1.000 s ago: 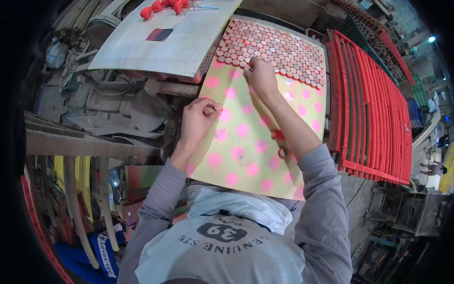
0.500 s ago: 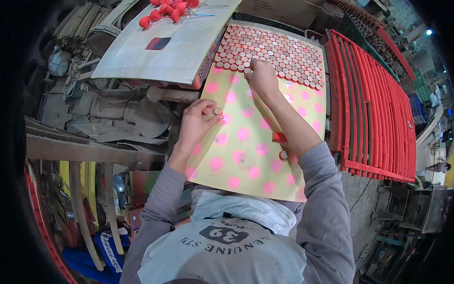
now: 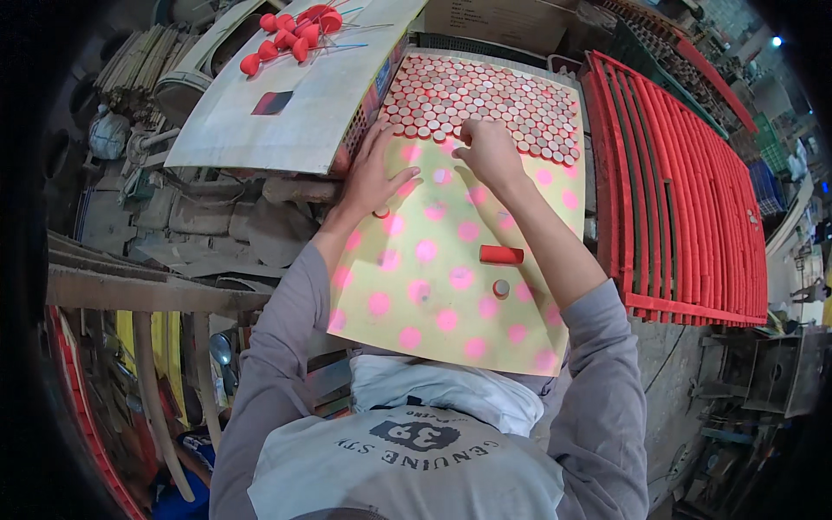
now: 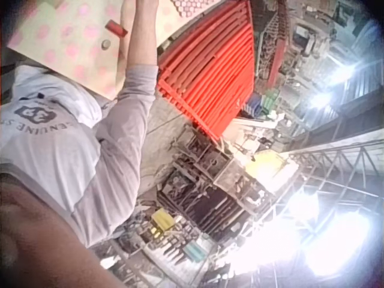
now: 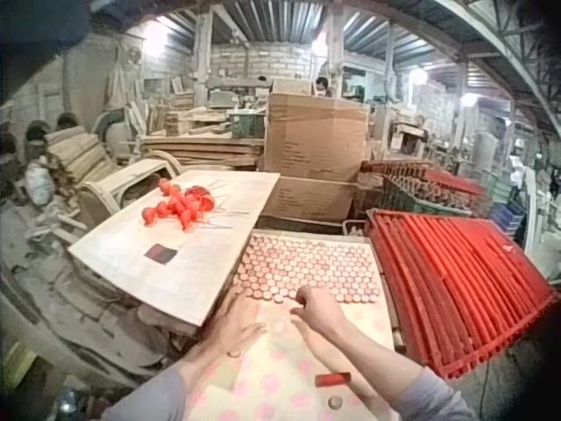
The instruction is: The person repeatedly picks up red cylindrical foam pieces, breaks them into smaller segments, and places them onto a yellow board with pink polka dots. The person arranges these segments in rows alongside other similar items already on the board.
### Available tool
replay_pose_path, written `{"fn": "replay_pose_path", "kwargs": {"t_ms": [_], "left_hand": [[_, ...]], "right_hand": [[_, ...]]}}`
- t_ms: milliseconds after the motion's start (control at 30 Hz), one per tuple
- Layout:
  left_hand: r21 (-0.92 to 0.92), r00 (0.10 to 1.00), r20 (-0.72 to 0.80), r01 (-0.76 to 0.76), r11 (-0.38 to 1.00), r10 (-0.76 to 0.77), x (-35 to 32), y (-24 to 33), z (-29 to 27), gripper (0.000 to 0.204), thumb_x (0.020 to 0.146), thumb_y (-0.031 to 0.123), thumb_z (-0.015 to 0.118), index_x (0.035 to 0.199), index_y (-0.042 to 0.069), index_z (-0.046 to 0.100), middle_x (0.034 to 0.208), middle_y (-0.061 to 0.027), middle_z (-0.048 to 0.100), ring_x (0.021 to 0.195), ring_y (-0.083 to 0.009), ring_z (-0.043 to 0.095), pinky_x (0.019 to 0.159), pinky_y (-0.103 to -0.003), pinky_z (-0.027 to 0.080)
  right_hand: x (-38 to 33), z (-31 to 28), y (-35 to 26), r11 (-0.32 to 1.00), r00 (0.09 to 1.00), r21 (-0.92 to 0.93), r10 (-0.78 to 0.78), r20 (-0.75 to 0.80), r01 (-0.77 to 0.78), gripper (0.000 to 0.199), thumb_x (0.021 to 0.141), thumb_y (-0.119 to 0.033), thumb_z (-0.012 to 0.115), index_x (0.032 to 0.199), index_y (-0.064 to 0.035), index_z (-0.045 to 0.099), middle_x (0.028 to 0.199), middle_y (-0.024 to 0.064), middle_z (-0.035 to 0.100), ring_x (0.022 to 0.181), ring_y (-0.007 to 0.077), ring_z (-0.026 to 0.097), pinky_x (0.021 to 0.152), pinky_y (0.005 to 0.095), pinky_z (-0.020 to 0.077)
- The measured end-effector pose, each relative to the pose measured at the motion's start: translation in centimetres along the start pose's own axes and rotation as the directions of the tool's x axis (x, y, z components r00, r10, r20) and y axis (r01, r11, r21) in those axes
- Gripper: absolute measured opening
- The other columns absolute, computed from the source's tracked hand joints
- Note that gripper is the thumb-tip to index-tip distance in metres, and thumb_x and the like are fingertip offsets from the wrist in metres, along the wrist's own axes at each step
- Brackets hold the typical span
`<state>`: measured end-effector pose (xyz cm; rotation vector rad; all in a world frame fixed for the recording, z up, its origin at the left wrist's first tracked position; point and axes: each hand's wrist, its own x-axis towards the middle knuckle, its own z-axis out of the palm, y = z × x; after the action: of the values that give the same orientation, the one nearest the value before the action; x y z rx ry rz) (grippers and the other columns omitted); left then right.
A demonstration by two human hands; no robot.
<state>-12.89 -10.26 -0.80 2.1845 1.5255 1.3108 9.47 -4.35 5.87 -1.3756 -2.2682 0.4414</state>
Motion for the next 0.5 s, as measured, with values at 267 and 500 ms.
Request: {"fn": "replay_pose_path", "kwargs": {"t_ms": [267,500], "left_hand": [[-0.004,0.997,0.058,0.045,0.999,-0.045,-1.6,0.6,-1.5,0.071,0.081,0.023,0.078,0.138,0.000,0.043,0.145,-0.0225,0.040,0.135,-0.0389,0.042,0.110,-0.044,0.038],[0.131,0.932,0.141,0.318,0.939,-0.335,-8.9,4.8,-8.0,0.059,0.092,0.022,0.068,0.140,0.002,0.042,0.135,-0.0194,0.051,0.125,-0.0327,0.052,0.105,-0.037,0.042]], "right_hand": [[-1.0,-0.4,-0.3,0.999,0.992,0.025,-0.026,0.127,0.023,0.024,0.082,-0.020,0.076,0.085,0.0024,0.069,0.079,0.0143,0.070,0.072,0.0259,0.068,0.068,0.0372,0.0537],[-6.0,-7.5,-1.5,0.997,0.964,0.038,0.059,0.260,-0.071,0.032,0.085,-0.022,0.073,0.106,0.0015,0.068,0.092,0.0181,0.072,0.083,0.0305,0.070,0.076,0.0393,0.0553]]}}
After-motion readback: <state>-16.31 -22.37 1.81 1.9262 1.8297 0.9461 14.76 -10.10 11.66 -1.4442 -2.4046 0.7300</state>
